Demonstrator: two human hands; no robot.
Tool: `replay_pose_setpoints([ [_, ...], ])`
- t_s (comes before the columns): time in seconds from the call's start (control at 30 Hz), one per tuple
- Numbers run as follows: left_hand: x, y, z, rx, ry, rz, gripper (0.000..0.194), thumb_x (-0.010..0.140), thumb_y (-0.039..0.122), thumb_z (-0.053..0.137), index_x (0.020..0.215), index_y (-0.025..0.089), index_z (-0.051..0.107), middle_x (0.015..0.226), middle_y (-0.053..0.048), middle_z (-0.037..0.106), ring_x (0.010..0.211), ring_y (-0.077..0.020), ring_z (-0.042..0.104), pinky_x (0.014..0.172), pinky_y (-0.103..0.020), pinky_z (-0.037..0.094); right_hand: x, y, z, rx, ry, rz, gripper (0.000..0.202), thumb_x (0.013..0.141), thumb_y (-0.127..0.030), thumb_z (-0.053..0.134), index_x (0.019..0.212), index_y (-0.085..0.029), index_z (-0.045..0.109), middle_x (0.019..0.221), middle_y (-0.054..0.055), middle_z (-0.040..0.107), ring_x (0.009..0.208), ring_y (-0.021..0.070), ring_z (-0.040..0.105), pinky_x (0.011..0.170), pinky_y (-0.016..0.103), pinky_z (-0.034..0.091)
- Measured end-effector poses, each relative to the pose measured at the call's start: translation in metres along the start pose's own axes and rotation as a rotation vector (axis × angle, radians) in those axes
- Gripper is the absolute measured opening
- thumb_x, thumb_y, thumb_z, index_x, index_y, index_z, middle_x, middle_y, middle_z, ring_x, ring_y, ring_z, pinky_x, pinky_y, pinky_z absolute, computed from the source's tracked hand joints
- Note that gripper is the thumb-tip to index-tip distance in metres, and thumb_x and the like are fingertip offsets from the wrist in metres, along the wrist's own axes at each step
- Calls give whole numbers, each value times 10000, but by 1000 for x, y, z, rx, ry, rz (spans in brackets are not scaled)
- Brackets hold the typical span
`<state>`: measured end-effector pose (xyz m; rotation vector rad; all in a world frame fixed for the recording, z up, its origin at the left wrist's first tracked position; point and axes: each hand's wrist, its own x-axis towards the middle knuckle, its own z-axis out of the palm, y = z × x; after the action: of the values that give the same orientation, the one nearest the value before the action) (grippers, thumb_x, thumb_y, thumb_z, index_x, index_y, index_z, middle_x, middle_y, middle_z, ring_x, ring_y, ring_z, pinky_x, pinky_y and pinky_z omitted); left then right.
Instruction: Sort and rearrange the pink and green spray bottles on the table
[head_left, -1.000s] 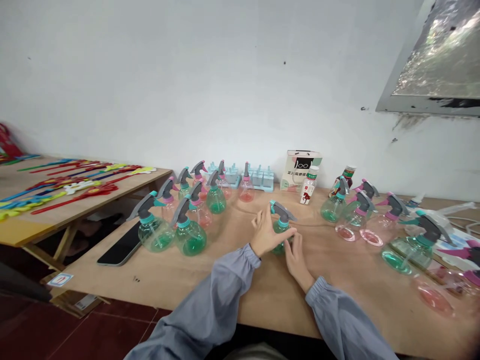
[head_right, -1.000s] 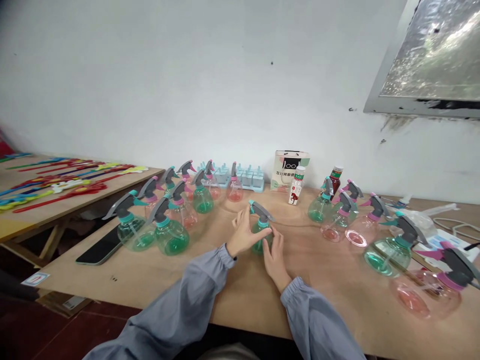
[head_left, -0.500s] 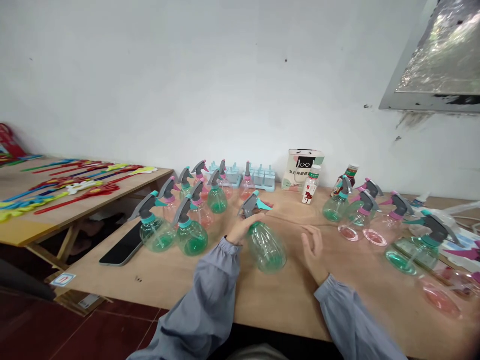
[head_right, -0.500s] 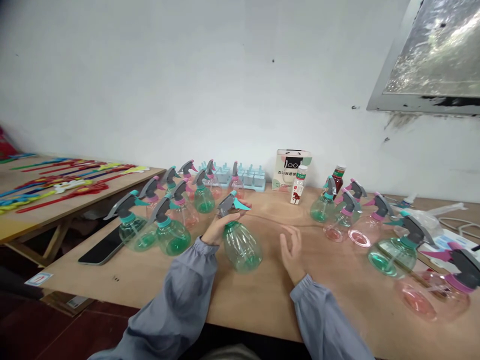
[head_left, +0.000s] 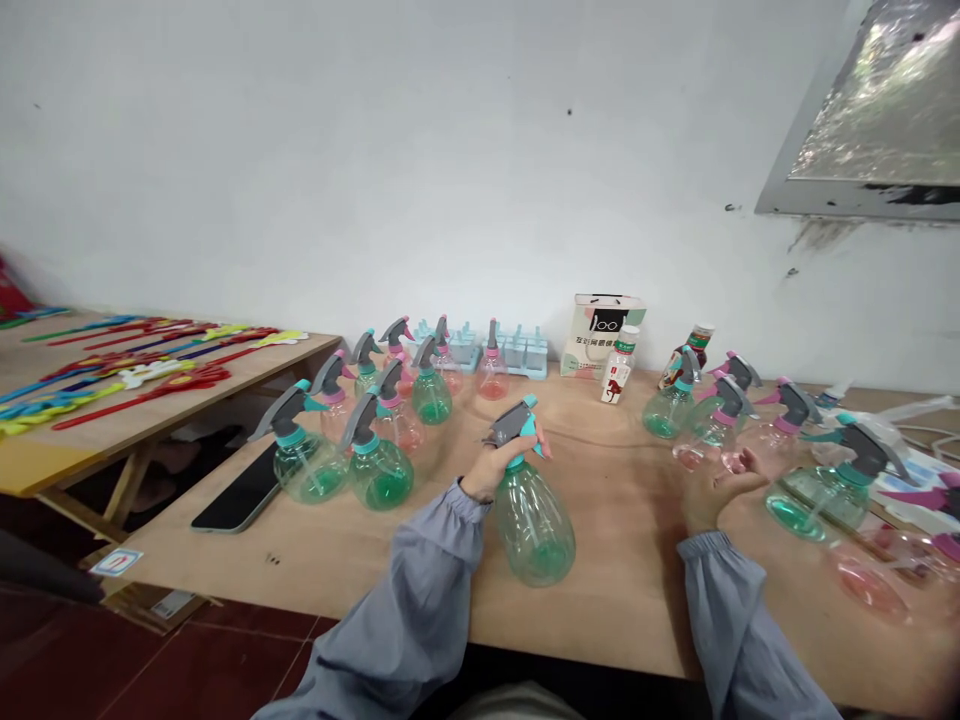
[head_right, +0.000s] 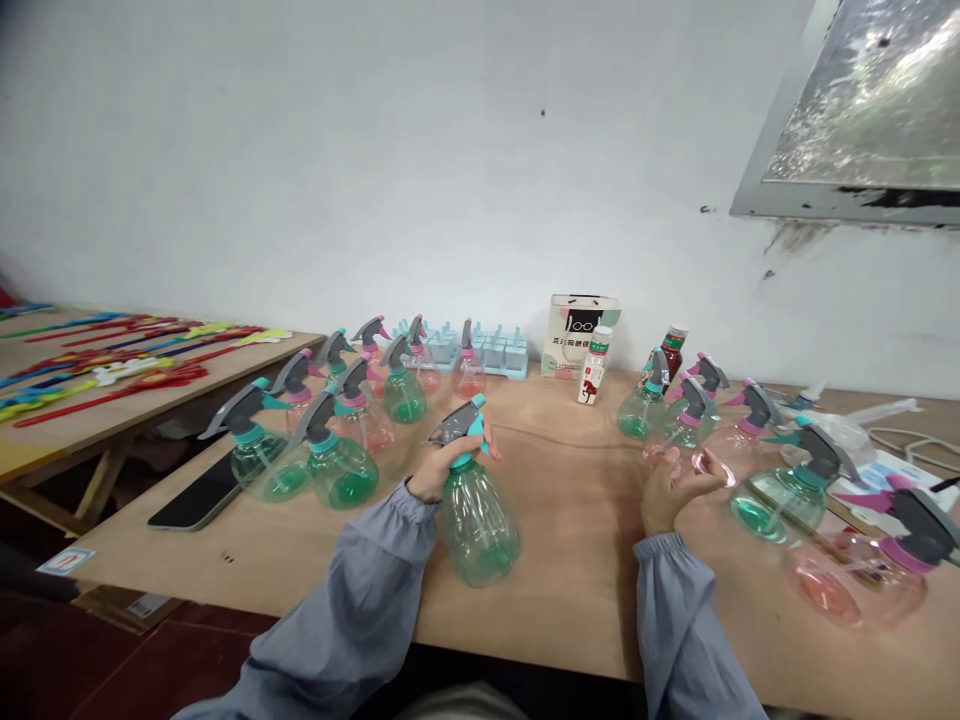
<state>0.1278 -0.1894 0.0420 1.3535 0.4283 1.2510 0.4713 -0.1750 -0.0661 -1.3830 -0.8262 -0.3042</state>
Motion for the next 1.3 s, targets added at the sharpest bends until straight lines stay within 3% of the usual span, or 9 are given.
replay_pose_setpoints([
  [0.1, 1, -5, 0, -16, -16, -5, 353, 648, 474, 773, 810, 185, 651, 762, -42, 722, 794, -238, 709, 790, -374, 544, 5, 9, 4, -34, 123, 0, 536, 845, -470, 534, 1266, -203, 336, 1304, 154, 377, 1256, 321, 401, 1091, 554, 331],
  [0.27, 4, -13, -1, -36, 147, 13, 368, 663, 514, 757, 772, 194, 614, 713, -15, 677, 761, -218, 700, 793, -372, 549, 9, 18, 11, -106, 152, 38, 680, 735, -533, 667, 1251, -174, 408, 1285, 174, 448, 1208, 366, 445, 1072, 606, 337],
  [0.37, 5, -16, -2, -98, 82, 17, 412, 644, 505, 779, 881, 196, 648, 828, -37, 716, 853, -238, 717, 842, -387, 548, 9, 21, 13, -139, 145, 58, 730, 709, -562, 695, 1263, -171, 426, 1286, 172, 467, 1206, 380, 453, 1067, 624, 338],
  [0.53, 5, -14, -4, -32, 47, -9, 353, 671, 521, 766, 714, 198, 632, 666, -30, 671, 809, -247, 714, 839, -395, 546, 10, 23, 15, -168, 169, 114, 823, 651, -554, 734, 1285, -143, 405, 1276, 196, 465, 1200, 408, 441, 1054, 627, 348],
  [0.73, 0, -8, -4, -25, -141, 26, 412, 686, 490, 791, 946, 184, 698, 868, -61, 728, 853, -245, 717, 910, -430, 531, 11, 25, 17, -168, 160, 135, 850, 641, -539, 762, 1298, -144, 394, 1295, 213, 469, 1191, 411, 451, 1046, 630, 347],
  [0.83, 1, -8, -4, 103, -11, 56, 333, 767, 510, 718, 825, 184, 681, 727, -38, 693, 748, -211, 686, 869, -396, 527, 12, 27, 19, -150, 174, 134, 916, 618, -553, 773, 1327, -147, 358, 1326, 210, 449, 1197, 416, 463, 1049, 633, 357],
  [0.97, 9, -11, -13, 377, 171, 139, 273, 753, 442, 742, 849, 190, 695, 755, -23, 687, 742, -172, 641, 806, -322, 517, 17, 34, 21, -155, 171, 127, 957, 621, -588, 775, 1350, -144, 341, 1356, 238, 451, 1228, 416, 470, 1054, 603, 380],
  [1.13, 31, -23, -40, 575, 394, 191, 287, 719, 385, 747, 908, 175, 698, 645, 33, 597, 578, -111, 528, 589, -237, 426, 18, 42, 23, -166, 108, 126, 945, 637, -571, 748, 1346, -98, 338, 1346, 258, 473, 1248, 411, 494, 1080, 601, 354],
  [1.3, 71, -42, -74, 743, 557, 302, 177, 758, 350, 697, 779, 178, 661, 635, 36, 577, 594, -108, 527, 624, -234, 407, 10, 34, 23, -168, 99, 109, 972, 623, -611, 735, 1370, -150, 319, 1339, 218, 466, 1236, 395, 487, 1054, 590, 381],
])
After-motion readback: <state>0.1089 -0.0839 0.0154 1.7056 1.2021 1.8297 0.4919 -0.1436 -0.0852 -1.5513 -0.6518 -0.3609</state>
